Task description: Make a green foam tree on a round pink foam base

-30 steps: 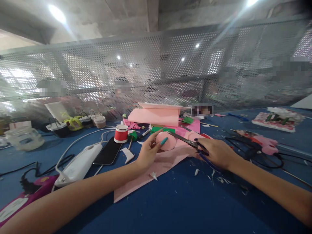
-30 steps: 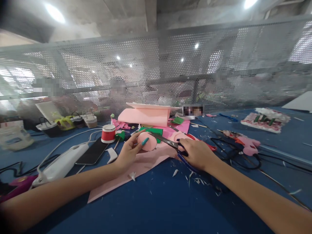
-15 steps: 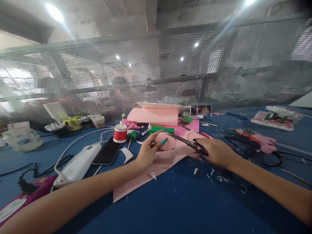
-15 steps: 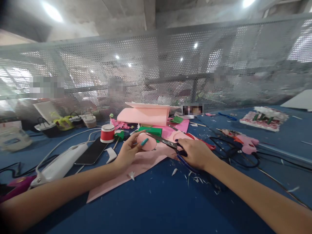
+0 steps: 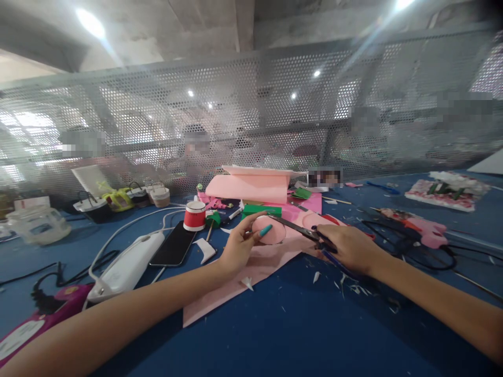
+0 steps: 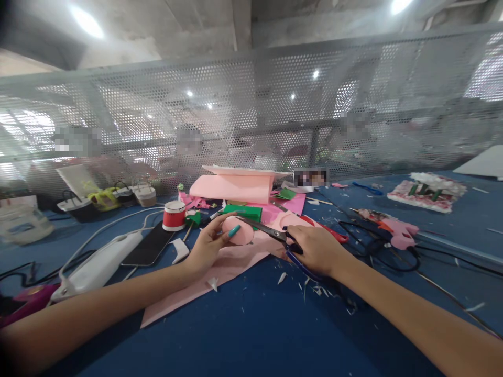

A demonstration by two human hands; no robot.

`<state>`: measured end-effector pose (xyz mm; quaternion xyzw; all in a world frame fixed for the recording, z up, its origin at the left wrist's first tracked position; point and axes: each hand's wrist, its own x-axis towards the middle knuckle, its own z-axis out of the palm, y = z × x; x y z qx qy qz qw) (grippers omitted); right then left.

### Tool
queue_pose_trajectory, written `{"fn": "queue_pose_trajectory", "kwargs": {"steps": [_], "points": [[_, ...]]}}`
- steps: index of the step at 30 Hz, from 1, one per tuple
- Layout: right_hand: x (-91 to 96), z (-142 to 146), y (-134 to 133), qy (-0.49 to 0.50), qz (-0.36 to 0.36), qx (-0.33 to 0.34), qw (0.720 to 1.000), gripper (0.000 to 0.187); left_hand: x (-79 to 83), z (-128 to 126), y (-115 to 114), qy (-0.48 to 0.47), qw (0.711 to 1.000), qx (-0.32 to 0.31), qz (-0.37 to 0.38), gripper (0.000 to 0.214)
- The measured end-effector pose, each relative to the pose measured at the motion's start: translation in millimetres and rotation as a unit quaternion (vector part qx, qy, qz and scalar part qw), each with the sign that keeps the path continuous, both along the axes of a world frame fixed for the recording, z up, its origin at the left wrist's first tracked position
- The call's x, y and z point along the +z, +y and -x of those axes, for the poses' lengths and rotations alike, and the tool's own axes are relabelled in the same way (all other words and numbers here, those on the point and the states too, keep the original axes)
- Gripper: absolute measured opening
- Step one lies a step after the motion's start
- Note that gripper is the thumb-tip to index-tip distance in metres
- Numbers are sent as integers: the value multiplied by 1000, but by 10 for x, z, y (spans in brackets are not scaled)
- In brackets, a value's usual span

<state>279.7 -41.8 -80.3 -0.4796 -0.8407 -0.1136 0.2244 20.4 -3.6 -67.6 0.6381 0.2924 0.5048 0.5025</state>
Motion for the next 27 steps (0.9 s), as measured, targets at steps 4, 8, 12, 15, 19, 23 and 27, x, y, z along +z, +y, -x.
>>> {"fn": "queue_pose_trajectory", "kwargs": {"steps": [4,8,12,15,19,23,27], "points": [[-8,-2,3,0,-2,0,1000,29,-2,-1,8,-2,1000,-6,4,48],[-10,-6,0,-10,0,-1,1000,30,2,-2,12,-4,1000,-7,9,47],[-6,-2,-3,-11,-3,-6,1000,29,-1,3,16,-1,1000,-14,14,50],[9,3,-9,-16,7,-8,1000,28,-11,7,22,1,1000,-14,15,50],[20,0,-13,-21,18,-14,1000,28,-15,11,19,9,1000,-9,14,50],[-10,-11,-1,-22,16,-16,1000,29,-20,17,23,22,1000,-11,-1,49],[-31,-20,19,-13,10,-44,999,28,-38,13,48,29,1000,-10,1,48]]}}
